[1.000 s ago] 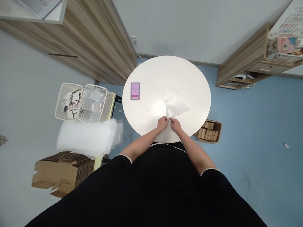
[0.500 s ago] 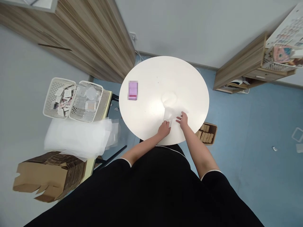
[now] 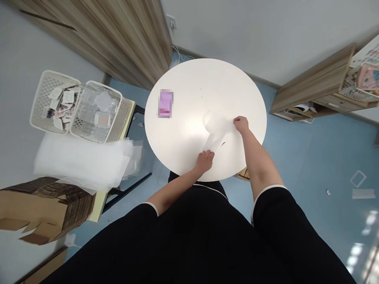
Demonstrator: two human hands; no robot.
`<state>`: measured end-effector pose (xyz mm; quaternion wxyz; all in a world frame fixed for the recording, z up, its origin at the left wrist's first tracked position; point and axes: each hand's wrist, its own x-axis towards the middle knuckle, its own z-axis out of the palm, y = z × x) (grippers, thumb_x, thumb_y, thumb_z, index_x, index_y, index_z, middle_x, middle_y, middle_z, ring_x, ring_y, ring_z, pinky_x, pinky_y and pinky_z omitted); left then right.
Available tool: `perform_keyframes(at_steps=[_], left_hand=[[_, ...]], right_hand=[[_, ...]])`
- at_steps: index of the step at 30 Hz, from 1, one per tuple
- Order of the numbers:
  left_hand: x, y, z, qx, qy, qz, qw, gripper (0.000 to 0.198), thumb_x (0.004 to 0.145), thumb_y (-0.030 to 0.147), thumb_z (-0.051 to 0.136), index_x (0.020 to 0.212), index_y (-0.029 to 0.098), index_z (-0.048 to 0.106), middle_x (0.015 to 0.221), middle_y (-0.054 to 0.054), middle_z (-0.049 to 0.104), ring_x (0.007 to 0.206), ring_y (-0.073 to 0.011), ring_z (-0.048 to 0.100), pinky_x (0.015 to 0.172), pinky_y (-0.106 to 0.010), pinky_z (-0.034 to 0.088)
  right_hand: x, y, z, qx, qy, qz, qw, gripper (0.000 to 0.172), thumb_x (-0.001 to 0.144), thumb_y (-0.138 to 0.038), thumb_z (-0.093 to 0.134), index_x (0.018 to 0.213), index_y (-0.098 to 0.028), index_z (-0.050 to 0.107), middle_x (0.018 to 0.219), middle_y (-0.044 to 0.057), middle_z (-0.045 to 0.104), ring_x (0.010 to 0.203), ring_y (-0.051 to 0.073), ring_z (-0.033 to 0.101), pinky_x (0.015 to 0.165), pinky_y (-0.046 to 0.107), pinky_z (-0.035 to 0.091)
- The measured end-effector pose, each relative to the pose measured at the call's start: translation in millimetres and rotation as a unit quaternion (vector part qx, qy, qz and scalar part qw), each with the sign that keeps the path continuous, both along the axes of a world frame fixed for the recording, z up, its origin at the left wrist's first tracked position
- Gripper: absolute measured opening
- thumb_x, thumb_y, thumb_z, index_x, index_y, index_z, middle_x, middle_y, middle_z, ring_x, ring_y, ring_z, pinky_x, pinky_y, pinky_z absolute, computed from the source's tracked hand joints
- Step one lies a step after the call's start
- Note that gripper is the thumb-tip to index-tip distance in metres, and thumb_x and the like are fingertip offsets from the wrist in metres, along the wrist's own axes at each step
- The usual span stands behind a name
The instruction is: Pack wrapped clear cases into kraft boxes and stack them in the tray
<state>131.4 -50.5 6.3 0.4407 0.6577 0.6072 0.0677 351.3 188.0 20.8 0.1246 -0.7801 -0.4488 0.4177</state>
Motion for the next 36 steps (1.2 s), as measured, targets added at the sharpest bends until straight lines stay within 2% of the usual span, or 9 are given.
perform_keyframes(at_steps=[8,13,16,19,21,23,27,29,36], left_hand=[[-6.8,-2.0,-1.5,0.001,0.009,-0.024,1.000,0.043,0.093,0.023,0.053,0.135,0.023,0.061,0.135,-0.021,0.060,0.121,-0.0393,0.056,0.101,-0.053,0.040],[-6.8,-2.0,-3.2,0.006,0.004,-0.025,1.000,0.042,0.093,0.023,0.051,0.134,0.023,0.062,0.135,-0.021,0.060,0.120,-0.0392,0.056,0.100,-0.052,0.040],[-5.8,-2.1,-2.8,-0.010,0.016,-0.028,0.999,0.043,0.094,0.024,0.050,0.136,0.023,0.061,0.137,-0.020,0.060,0.123,-0.0394,0.056,0.102,-0.053,0.040],[-8.8,-4.7,-1.5,-0.026,-0.001,-0.022,0.999,0.046,0.095,0.026,0.050,0.140,0.023,0.061,0.141,-0.021,0.059,0.129,-0.0407,0.054,0.107,-0.056,0.039],[-14.2,-7.4,-0.1,-0.032,-0.014,-0.031,0.999,0.051,0.095,0.025,0.051,0.145,0.024,0.058,0.146,-0.020,0.057,0.137,-0.0413,0.049,0.112,-0.057,0.036],[-20.9,-9.4,1.1,-0.023,-0.028,-0.046,0.998,0.056,0.094,0.024,0.051,0.150,0.026,0.055,0.152,-0.017,0.054,0.147,-0.0400,0.040,0.119,-0.058,0.030],[-29.7,-9.3,0.7,0.006,-0.042,-0.076,0.996,0.058,0.093,0.021,0.050,0.151,0.025,0.054,0.157,-0.014,0.051,0.157,-0.0366,0.026,0.126,-0.058,0.020],[-31.4,-8.2,-1.0,0.007,-0.039,-0.092,0.995,0.059,0.092,0.020,0.051,0.151,0.023,0.054,0.159,-0.014,0.048,0.158,-0.0364,0.023,0.127,-0.058,0.018],[-39.9,-2.5,-6.5,0.002,-0.037,-0.130,0.991,0.063,0.088,0.018,0.056,0.151,0.024,0.054,0.161,-0.014,0.046,0.157,-0.0378,0.025,0.126,-0.057,0.022]], right_hand=[[-22.7,19.2,-19.1,-0.030,-0.145,0.084,0.985,0.025,0.084,-0.021,0.060,0.107,-0.021,0.068,0.112,0.013,0.068,0.095,0.027,0.063,0.089,0.046,0.054],[-40.0,34.2,-33.6,0.038,-0.175,0.263,0.948,0.053,0.081,-0.024,0.061,0.134,-0.023,0.060,0.132,0.016,0.061,0.115,0.035,0.057,0.102,0.058,0.047],[-54.6,49.4,-33.4,0.044,-0.178,0.350,0.919,0.049,0.086,-0.025,0.056,0.136,-0.024,0.060,0.131,0.015,0.061,0.122,0.036,0.054,0.108,0.062,0.039],[-63.8,46.5,-22.9,0.138,-0.182,0.347,0.910,0.045,0.094,-0.026,0.047,0.137,-0.023,0.059,0.138,0.016,0.057,0.132,0.037,0.047,0.113,0.062,0.032],[-63.7,19.1,-10.7,0.200,-0.188,0.321,0.907,0.047,0.097,-0.026,0.045,0.142,-0.023,0.057,0.145,0.016,0.053,0.139,0.037,0.042,0.115,0.062,0.029],[-60.2,-31.0,2.6,0.198,-0.168,0.330,0.908,0.048,0.096,-0.024,0.046,0.143,-0.023,0.058,0.146,0.015,0.054,0.140,0.037,0.043,0.115,0.061,0.030],[-57.0,-148.2,16.5,0.108,-0.003,0.481,0.870,0.048,0.094,-0.018,0.047,0.137,-0.026,0.066,0.140,0.012,0.065,0.134,0.031,0.054,0.116,0.054,0.039],[-60.9,-183.7,14.4,0.095,0.045,0.497,0.862,0.053,0.093,-0.017,0.046,0.143,-0.025,0.063,0.148,0.010,0.061,0.141,0.030,0.050,0.118,0.053,0.039],[-74.7,-193.9,-9.0,0.068,0.034,0.479,0.874,0.061,0.093,-0.011,0.044,0.152,-0.017,0.053,0.159,0.013,0.051,0.147,0.029,0.045,0.121,0.050,0.037]])
